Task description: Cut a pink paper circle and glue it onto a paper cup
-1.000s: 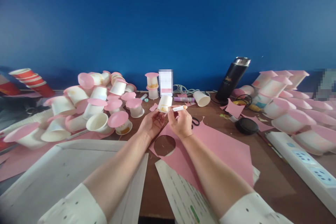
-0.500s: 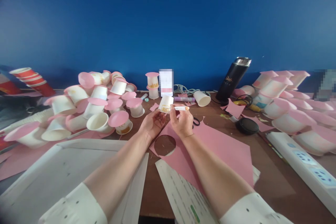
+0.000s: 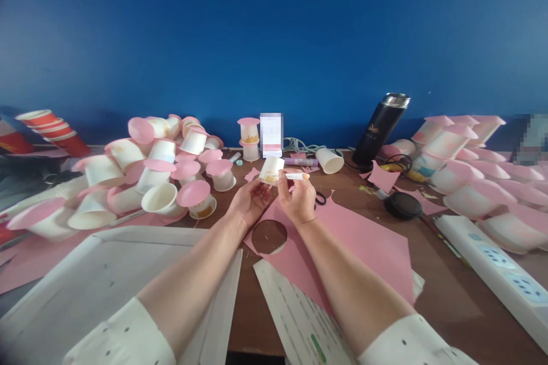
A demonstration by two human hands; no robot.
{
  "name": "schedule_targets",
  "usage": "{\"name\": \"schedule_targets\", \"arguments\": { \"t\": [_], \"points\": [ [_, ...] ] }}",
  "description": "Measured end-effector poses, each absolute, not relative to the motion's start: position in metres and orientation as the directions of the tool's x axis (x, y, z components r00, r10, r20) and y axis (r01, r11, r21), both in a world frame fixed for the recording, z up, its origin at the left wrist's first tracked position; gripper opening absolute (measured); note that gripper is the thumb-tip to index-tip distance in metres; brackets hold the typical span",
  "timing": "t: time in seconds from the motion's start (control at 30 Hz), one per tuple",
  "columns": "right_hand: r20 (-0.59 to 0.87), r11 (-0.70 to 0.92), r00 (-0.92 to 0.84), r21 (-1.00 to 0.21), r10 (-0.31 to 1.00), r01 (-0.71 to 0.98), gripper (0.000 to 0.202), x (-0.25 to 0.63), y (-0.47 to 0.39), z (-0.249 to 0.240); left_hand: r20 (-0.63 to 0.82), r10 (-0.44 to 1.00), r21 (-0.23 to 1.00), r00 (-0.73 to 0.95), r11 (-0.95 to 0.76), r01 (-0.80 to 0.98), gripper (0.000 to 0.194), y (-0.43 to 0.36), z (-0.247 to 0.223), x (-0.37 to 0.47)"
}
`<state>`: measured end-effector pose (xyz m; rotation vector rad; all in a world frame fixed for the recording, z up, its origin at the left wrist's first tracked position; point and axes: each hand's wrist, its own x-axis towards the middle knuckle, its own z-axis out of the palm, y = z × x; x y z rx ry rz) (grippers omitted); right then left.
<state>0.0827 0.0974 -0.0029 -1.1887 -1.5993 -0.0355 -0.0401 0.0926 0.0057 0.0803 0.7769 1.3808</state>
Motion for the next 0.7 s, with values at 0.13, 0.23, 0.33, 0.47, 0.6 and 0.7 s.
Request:
{"name": "schedule_targets", "arguments": {
  "t": [0.13, 0.23, 0.33, 0.47, 0.6, 0.7],
  "points": [
    [0.758, 0.547, 0.051, -0.513, 0.650, 0.662, 0.023, 0.0823, 0.0968, -0.0008, -0.445, 0.896, 0.485, -0.006, 0.235, -0.843, 0.011, 0.0922, 0.0058, -0.0394],
    [0.759, 0.567, 0.027, -0.509, 0.651, 0.647, 0.023, 0.0809, 0.0946, 0.0007, -0.446, 0.895, 0.492, 0.002, 0.247, -0.835, 0.013, 0.0913, 0.0071, -0.0391],
    [0.743, 0.533, 0.050, -0.523, 0.668, 0.665, 0.024, 0.0801, 0.0931, 0.0010, -0.444, 0.896, 0.496, 0.006, 0.252, -0.831, 0.013, 0.0904, 0.0081, -0.0389],
    [0.744, 0.512, 0.075, -0.526, 0.664, 0.679, 0.023, 0.0807, 0.0939, 0.0005, -0.448, 0.894, 0.492, -0.009, 0.238, -0.837, 0.011, 0.0900, 0.0081, -0.0384],
    [0.757, 0.542, 0.052, -0.512, 0.651, 0.667, 0.023, 0.0814, 0.0949, 0.0005, -0.440, 0.898, 0.501, -0.013, 0.234, -0.833, 0.011, 0.0894, 0.0073, -0.0380],
    [0.758, 0.559, 0.037, -0.512, 0.651, 0.652, 0.021, 0.0812, 0.0941, 0.0005, -0.425, 0.905, 0.524, -0.013, 0.234, -0.819, 0.013, 0.0888, 0.0065, -0.0375]
  ]
}}
